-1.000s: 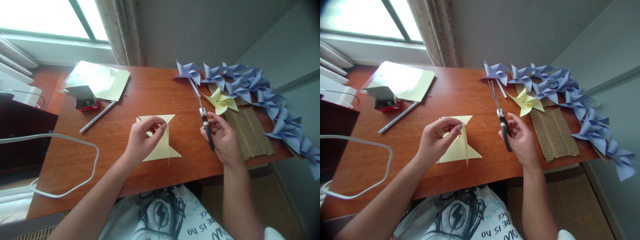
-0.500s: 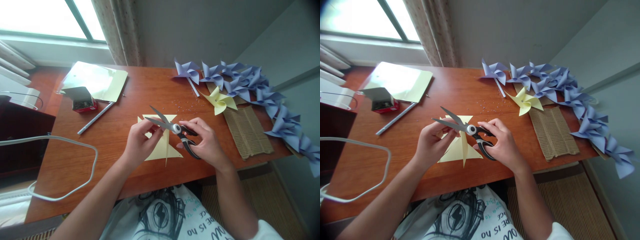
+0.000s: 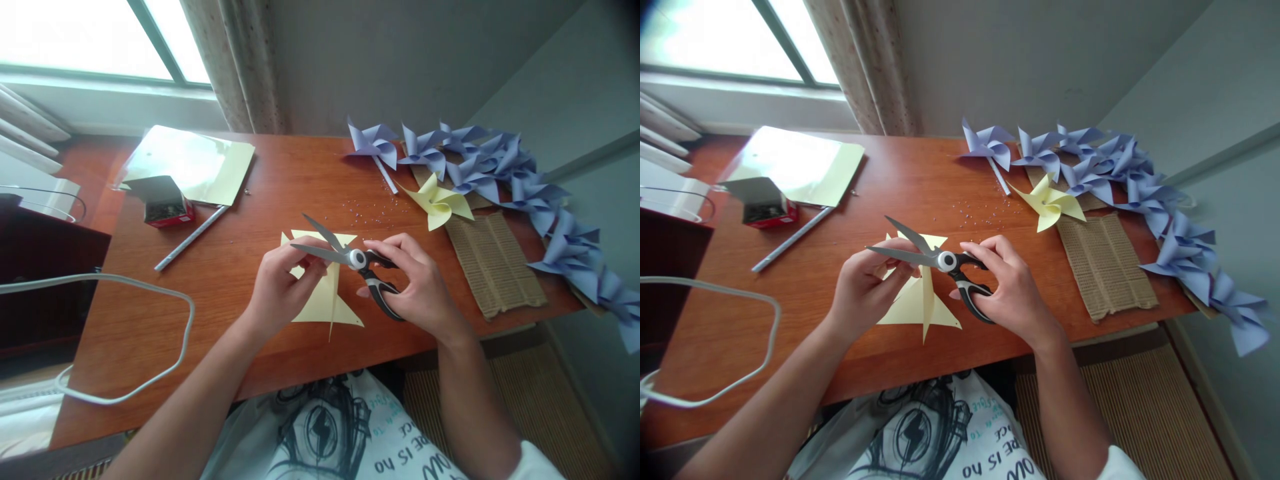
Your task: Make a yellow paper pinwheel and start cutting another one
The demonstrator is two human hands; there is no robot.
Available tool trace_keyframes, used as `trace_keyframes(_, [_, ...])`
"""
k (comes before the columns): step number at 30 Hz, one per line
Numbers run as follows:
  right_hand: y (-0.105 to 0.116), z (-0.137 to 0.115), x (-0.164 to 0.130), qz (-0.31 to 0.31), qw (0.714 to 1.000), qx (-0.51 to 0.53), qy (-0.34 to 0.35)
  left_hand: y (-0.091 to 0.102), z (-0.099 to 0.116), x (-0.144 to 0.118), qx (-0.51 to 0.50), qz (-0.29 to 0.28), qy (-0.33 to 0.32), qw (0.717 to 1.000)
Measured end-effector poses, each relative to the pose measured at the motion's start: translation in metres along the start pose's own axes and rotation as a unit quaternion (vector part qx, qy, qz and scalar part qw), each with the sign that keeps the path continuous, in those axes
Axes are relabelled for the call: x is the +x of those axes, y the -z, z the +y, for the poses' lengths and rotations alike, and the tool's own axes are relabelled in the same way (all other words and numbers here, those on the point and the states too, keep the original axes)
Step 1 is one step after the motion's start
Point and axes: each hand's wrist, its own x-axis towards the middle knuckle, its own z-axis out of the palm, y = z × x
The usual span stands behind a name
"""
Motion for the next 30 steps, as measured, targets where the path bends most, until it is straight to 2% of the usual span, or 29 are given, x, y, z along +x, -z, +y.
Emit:
trace_keyframes(14, [0.0033,-0.0052,-0.0004,0.007,0.999,-0.052,0.012,0.0004,0.0002,0.0003,0.011,0.012,-0.002,1.000])
trace_keyframes(30, [0.0051,-0.0037,-0.0005,0.002,0.998,-0.058,0.019,0.0012,0.0003,0.0001,0.019,0.017,0.006,1.000])
